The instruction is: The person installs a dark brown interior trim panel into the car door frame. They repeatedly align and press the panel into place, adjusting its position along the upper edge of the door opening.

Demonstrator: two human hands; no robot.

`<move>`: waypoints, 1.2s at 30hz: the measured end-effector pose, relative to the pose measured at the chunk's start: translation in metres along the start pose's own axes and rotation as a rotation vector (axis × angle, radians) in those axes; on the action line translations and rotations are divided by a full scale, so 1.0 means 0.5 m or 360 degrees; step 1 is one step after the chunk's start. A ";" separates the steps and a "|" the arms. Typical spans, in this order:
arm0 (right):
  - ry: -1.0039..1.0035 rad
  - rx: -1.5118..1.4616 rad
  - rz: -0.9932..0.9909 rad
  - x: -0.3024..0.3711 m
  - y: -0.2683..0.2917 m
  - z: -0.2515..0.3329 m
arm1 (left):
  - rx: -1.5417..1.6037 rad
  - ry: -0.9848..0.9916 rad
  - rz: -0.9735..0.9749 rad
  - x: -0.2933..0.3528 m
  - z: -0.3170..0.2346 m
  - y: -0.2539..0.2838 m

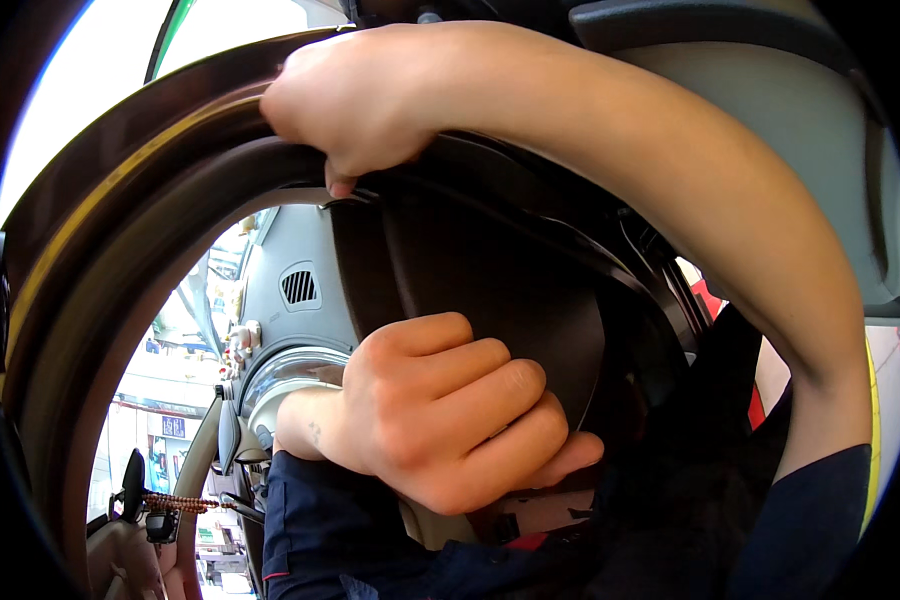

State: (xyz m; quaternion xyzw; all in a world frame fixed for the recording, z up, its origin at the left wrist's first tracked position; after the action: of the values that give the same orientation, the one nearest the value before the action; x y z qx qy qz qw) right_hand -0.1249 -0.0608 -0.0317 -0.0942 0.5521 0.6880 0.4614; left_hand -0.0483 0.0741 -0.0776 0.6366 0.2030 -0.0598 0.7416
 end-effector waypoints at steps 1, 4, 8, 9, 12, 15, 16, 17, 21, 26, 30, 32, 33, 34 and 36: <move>0.0041 0.0060 -0.0174 -0.003 -0.019 0.012 | -0.0043 0.0037 0.0042 0.000 -0.003 0.006; -0.0036 0.0206 -0.0499 0.022 -0.051 0.027 | -0.0085 0.0067 0.0123 -0.009 -0.004 0.007; -0.0079 0.0194 -0.0421 0.035 -0.046 0.014 | -0.0024 0.0033 0.0244 -0.008 0.006 0.001; -0.0129 0.0174 -0.0338 0.041 -0.045 0.004 | 0.0003 0.0014 0.0241 -0.006 0.004 0.000; -0.0409 0.0228 -0.0091 0.081 -0.082 -0.030 | -0.0058 -0.0080 0.0212 0.015 0.009 0.013; -0.0461 -0.0009 -0.0346 0.084 -0.121 -0.052 | -0.0070 -0.0171 0.0114 0.021 0.002 0.023; -0.0446 -0.0002 -0.0382 0.083 -0.129 -0.053 | -0.0058 -0.0184 0.0059 0.025 0.001 0.019; -0.0430 0.0005 -0.0419 0.082 -0.134 -0.055 | -0.0057 -0.0185 0.0059 0.027 0.001 0.019; -0.0137 0.0050 -0.0383 0.093 -0.127 -0.082 | -0.0050 -0.0164 0.0156 0.020 -0.006 0.025; -0.0087 0.0070 -0.0236 0.090 -0.125 -0.073 | -0.0019 -0.0178 -0.0075 0.045 0.002 0.009; -0.0002 -0.0042 -0.0283 0.099 -0.113 -0.072 | 0.0008 -0.0146 -0.0093 0.049 -0.012 0.014; -0.0002 -0.0252 -0.0102 0.105 -0.068 -0.079 | 0.0005 -0.0136 -0.0215 0.058 -0.007 0.002; -0.0022 -0.0247 -0.0035 0.109 -0.050 -0.085 | 0.0005 -0.0138 -0.0294 0.058 -0.010 -0.004; -0.0049 -0.0241 0.0036 0.114 -0.036 -0.094 | 0.0014 -0.0139 -0.0377 0.059 -0.009 -0.012; -0.0075 -0.0276 -0.0024 0.113 -0.037 -0.087 | -0.0015 -0.0117 -0.0481 0.066 -0.009 -0.019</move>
State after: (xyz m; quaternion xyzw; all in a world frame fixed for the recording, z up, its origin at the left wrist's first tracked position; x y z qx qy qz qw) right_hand -0.1592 -0.0683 -0.0966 -0.1219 0.4788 0.7317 0.4696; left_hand -0.0225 0.0823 -0.0991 0.5928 0.2695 -0.1932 0.7340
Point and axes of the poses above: each hand's wrist, its own x-axis away from the middle knuckle, its own y-axis out of the back of the hand, z = x × y, the point moved 3 cm from there along -x, towards the middle knuckle, and after that the axes turned 2 degrees about -z, right-handed, at the moved point
